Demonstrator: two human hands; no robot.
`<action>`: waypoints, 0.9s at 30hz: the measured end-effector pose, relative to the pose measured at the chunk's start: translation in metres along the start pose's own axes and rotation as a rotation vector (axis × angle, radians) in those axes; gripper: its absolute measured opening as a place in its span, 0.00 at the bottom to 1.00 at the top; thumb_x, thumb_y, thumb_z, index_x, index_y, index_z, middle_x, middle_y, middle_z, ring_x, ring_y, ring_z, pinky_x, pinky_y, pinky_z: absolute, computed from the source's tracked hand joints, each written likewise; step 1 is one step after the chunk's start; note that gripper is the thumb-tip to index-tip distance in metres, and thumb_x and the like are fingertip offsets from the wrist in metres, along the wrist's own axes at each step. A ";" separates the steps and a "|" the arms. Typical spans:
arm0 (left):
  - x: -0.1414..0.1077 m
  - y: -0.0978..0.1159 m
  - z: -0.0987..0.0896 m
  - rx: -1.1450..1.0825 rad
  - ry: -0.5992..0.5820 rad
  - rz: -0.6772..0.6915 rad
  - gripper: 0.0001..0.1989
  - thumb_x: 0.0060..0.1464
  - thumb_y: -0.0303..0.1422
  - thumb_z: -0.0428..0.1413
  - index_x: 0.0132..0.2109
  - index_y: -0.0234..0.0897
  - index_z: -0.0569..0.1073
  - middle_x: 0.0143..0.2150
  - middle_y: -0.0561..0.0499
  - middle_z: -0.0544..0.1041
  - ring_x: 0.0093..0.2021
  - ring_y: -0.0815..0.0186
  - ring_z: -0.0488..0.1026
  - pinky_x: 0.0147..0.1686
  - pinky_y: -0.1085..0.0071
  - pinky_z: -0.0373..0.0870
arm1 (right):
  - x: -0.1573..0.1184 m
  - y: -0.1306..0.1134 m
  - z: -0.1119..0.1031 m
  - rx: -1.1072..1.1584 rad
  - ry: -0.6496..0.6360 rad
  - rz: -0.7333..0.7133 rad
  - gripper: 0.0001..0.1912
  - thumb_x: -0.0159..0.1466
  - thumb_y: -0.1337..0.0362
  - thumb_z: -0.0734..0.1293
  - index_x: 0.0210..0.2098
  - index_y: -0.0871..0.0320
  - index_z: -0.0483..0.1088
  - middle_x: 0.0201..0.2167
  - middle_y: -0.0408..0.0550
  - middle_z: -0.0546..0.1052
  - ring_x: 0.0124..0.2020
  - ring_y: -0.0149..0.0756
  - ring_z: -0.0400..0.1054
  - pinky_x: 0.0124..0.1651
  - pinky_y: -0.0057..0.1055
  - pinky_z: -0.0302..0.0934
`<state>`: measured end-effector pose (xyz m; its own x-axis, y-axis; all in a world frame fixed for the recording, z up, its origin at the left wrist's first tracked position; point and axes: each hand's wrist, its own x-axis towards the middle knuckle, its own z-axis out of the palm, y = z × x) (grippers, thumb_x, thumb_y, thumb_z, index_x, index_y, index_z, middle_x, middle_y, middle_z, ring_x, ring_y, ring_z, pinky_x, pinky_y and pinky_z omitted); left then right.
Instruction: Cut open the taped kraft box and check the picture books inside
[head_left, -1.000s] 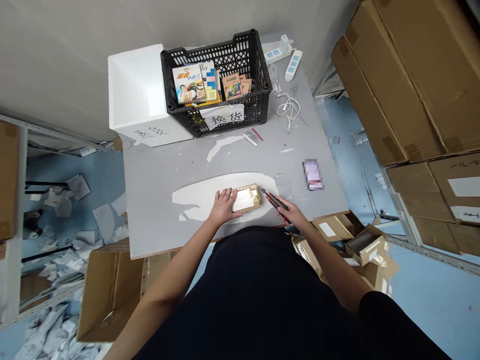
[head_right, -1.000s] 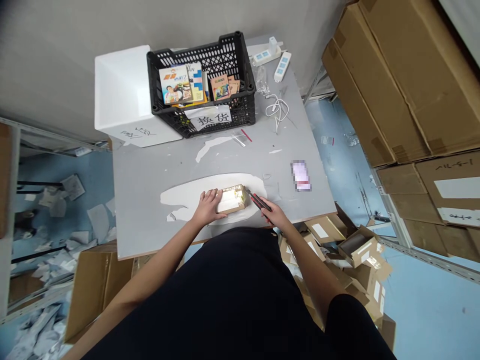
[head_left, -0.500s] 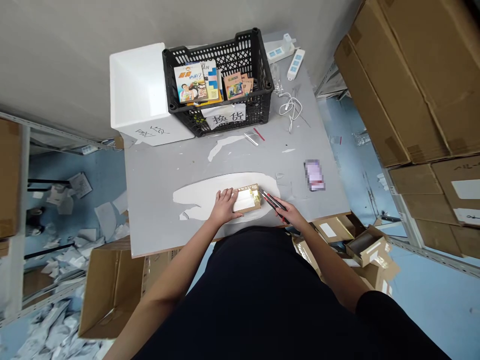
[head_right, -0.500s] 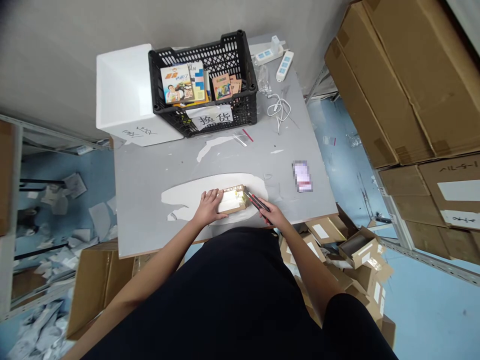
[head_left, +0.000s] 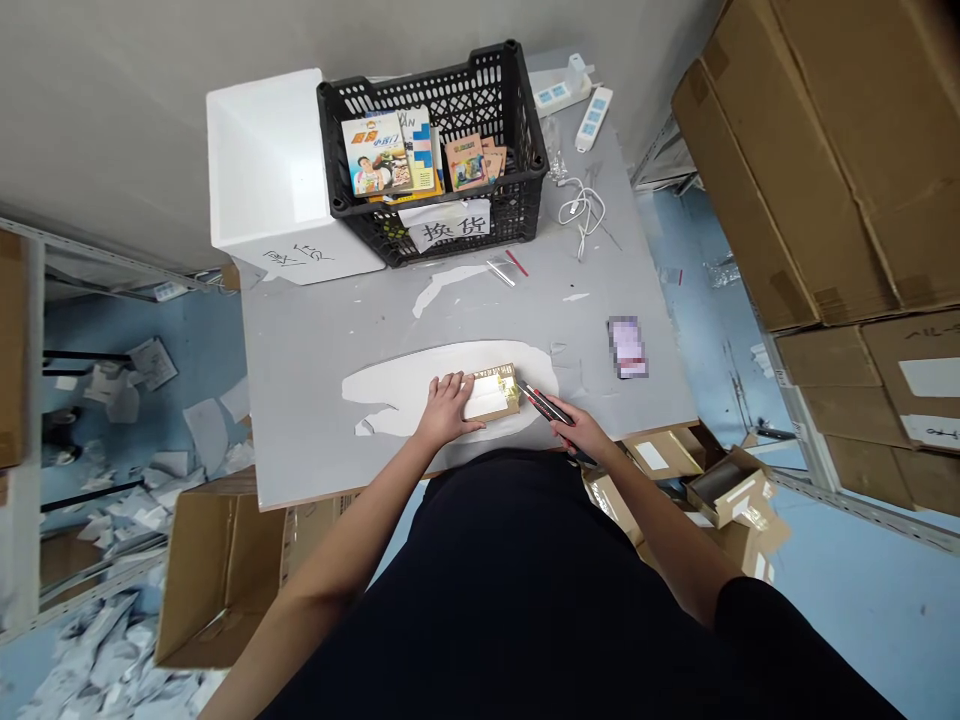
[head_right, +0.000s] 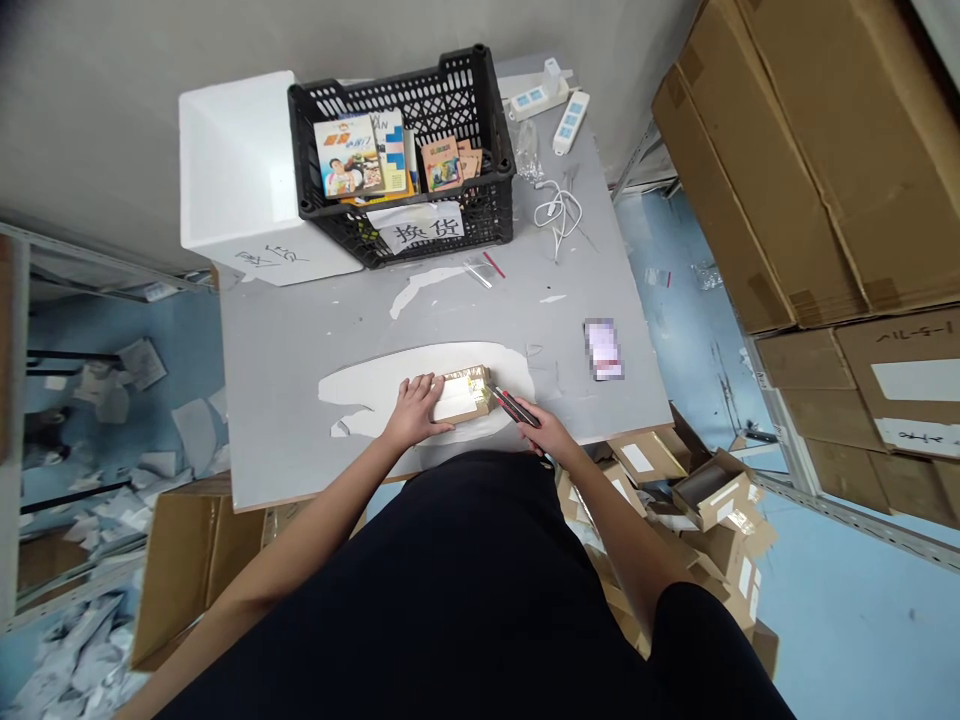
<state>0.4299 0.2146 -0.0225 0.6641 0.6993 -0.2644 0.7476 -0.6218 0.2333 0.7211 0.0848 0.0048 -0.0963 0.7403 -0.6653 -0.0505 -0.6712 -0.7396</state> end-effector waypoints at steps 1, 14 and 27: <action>0.000 -0.001 0.000 -0.002 0.003 0.006 0.50 0.47 0.56 0.57 0.69 0.35 0.51 0.68 0.35 0.56 0.67 0.44 0.50 0.65 0.47 0.40 | 0.001 0.000 0.000 -0.002 0.012 0.002 0.36 0.60 0.63 0.64 0.67 0.47 0.53 0.25 0.36 0.69 0.16 0.23 0.57 0.15 0.19 0.53; 0.000 -0.001 -0.002 -0.012 -0.001 0.012 0.49 0.47 0.55 0.57 0.69 0.35 0.51 0.68 0.35 0.56 0.67 0.44 0.50 0.65 0.47 0.41 | 0.018 0.001 0.003 -0.029 0.054 0.036 0.37 0.60 0.63 0.65 0.67 0.47 0.53 0.24 0.36 0.69 0.16 0.23 0.58 0.16 0.18 0.53; 0.000 0.001 0.001 -0.010 0.001 -0.013 0.49 0.47 0.57 0.56 0.69 0.35 0.53 0.67 0.34 0.56 0.67 0.43 0.50 0.65 0.46 0.40 | 0.012 -0.005 -0.005 -0.031 -0.036 0.077 0.39 0.60 0.64 0.66 0.68 0.47 0.51 0.17 0.33 0.64 0.14 0.24 0.56 0.14 0.19 0.50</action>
<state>0.4307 0.2136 -0.0235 0.6545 0.7075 -0.2666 0.7561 -0.6094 0.2389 0.7256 0.0973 -0.0004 -0.1348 0.6846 -0.7163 -0.0104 -0.7238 -0.6899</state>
